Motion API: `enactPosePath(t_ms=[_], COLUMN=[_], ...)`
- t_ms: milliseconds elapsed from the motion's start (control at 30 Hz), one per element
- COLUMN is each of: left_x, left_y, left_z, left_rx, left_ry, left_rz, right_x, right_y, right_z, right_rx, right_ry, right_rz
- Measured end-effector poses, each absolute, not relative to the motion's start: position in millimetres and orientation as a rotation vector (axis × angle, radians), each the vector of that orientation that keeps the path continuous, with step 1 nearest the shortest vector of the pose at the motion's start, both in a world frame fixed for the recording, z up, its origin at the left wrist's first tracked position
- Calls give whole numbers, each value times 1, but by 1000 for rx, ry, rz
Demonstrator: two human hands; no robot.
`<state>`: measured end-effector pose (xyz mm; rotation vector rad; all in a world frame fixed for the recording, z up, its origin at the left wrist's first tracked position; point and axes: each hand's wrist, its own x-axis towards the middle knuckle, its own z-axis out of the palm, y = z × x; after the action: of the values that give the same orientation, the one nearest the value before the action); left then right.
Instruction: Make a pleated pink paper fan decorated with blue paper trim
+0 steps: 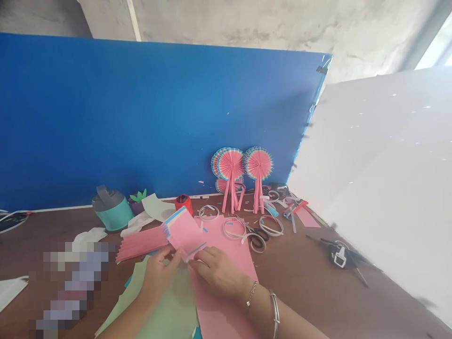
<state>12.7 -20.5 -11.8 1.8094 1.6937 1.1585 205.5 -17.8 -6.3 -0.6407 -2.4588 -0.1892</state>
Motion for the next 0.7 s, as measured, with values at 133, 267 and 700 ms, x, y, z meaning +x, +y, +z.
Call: enactPosePath(t_ms=[133, 267, 700], left_x=[2, -1, 12], left_y=[-20, -20, -25], left_z=[-9, -8, -12], left_rx=[2203, 2711, 2821], left_ry=[1730, 1626, 1399], left_rz=[1364, 1221, 625], right_x=[213, 215, 217], right_y=[-25, -28, -11], right_z=[-2, 0, -9], right_rx=[-638, -744, -1070], right_ry=[-2161, -2063, -2641], right_rz=[-367, -523, -158])
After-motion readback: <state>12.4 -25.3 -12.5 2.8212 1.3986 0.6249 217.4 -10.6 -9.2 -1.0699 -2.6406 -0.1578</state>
